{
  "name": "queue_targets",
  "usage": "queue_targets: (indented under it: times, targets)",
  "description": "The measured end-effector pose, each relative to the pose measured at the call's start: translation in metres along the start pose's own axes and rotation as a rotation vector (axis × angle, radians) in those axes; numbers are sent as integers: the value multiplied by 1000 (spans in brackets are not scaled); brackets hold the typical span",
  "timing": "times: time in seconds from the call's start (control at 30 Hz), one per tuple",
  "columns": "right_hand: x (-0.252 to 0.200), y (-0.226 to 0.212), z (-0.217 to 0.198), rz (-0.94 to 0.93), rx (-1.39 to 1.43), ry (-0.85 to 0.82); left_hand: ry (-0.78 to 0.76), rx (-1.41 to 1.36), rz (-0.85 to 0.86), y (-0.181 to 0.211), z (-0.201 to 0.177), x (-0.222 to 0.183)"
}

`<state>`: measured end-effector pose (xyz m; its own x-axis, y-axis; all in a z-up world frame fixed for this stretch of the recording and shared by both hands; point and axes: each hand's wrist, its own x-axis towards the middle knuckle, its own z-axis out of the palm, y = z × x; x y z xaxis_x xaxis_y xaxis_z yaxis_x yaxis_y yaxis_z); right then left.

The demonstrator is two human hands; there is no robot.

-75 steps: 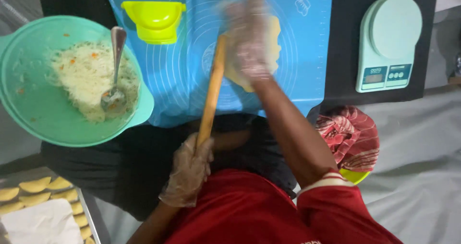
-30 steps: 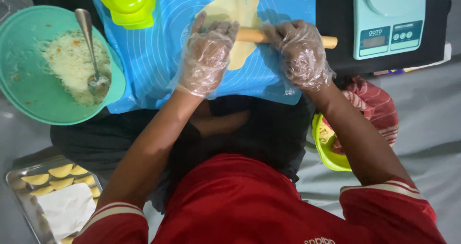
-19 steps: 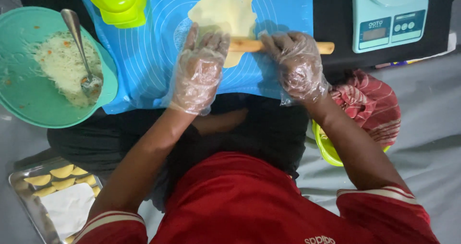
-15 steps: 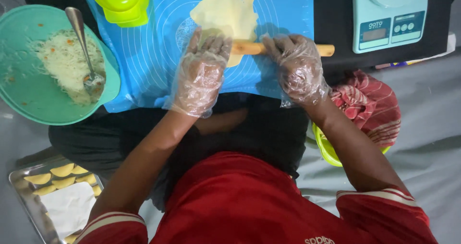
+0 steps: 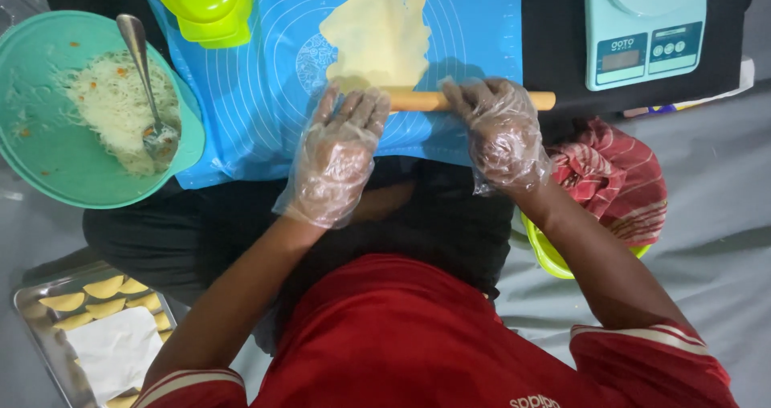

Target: Rolling dough, adding filling, and molding pastries on a silicone mat.

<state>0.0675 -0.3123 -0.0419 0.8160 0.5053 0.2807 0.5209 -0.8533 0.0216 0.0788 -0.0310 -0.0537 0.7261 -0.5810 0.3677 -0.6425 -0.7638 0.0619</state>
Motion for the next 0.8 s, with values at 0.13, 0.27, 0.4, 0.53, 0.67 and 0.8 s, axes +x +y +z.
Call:
queue_targets:
  times: [0.13,0.27,0.4,0.53,0.67,0.8]
  targets:
    - [-11,1,5,43,-30,-97,-112,-27,20,7,-18,-7]
    - [-21,0,8,85,-60,-193,-137,-60,21,11,-37,-11]
    - [-21,-14,-14,119,-88,-264,-110,-459,-183,37,-52,-28]
    - [9,-72,-78,261,301,-247,-166,-1244,-613,73,-9,-73]
    - [-10,-124,-37,631,1051,-121,-346,-1483,-619,90,21,-80]
    - [8,-163,-22,1282,1595,-25,-242,-1440,-817,89,-23,-69]
